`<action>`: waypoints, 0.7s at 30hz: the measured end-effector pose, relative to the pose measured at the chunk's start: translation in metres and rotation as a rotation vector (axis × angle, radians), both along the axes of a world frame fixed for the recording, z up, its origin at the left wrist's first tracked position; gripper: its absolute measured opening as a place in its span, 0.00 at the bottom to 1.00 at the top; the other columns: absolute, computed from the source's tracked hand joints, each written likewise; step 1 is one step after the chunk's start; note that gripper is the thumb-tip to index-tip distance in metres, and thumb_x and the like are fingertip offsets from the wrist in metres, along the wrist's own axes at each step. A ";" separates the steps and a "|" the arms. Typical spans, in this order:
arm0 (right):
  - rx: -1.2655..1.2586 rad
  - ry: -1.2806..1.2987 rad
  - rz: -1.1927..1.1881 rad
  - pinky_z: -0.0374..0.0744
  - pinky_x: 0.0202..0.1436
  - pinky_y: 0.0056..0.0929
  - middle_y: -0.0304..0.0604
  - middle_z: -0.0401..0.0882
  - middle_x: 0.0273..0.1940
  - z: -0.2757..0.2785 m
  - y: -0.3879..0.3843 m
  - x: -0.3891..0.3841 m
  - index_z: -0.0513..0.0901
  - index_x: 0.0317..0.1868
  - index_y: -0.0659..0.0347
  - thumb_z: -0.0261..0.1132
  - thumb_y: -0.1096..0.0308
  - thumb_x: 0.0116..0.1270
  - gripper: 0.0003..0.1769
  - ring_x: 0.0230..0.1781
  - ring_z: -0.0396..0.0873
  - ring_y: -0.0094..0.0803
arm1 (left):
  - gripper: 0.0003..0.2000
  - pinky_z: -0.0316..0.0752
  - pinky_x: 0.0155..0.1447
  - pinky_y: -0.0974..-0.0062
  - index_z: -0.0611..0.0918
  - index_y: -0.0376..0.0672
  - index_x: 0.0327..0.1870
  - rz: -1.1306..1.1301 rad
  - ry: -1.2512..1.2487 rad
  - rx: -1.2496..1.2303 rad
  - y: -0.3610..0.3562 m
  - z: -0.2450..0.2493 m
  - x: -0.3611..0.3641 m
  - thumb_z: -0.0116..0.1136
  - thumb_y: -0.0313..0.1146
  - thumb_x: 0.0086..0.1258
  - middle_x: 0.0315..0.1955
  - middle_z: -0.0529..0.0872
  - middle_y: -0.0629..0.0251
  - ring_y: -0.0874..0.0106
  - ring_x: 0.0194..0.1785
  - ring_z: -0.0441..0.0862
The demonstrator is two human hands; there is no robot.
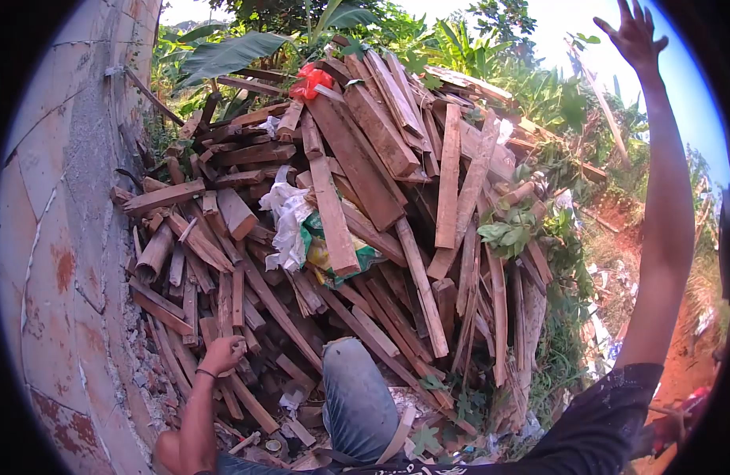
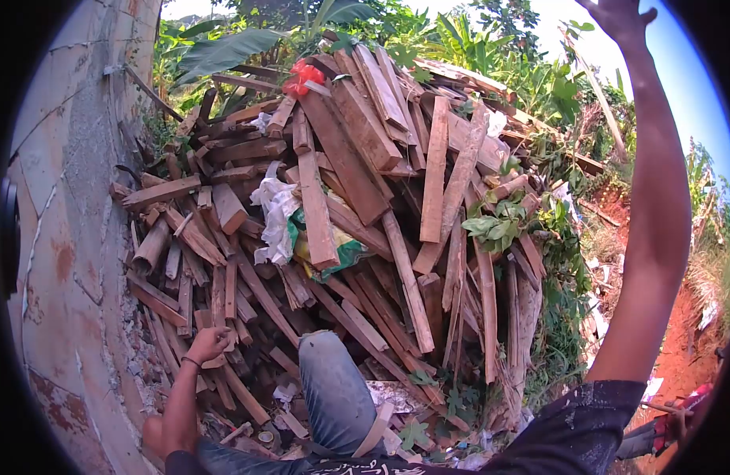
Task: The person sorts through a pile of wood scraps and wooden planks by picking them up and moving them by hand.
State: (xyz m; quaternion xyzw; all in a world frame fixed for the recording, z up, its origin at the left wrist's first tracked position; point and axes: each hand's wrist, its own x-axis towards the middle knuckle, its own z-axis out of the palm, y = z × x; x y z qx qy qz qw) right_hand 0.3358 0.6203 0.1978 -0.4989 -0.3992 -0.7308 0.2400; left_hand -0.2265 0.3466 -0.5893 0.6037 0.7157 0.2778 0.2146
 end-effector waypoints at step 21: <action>-1.457 0.619 1.422 0.83 0.39 0.32 0.46 0.86 0.38 -0.682 -0.119 -0.088 0.86 0.44 0.61 0.70 0.68 0.61 0.11 0.35 0.86 0.38 | 0.15 0.79 0.48 0.72 0.83 0.40 0.55 -0.040 -0.034 0.224 -0.020 0.079 -0.015 0.59 0.29 0.68 0.43 0.88 0.55 0.68 0.43 0.86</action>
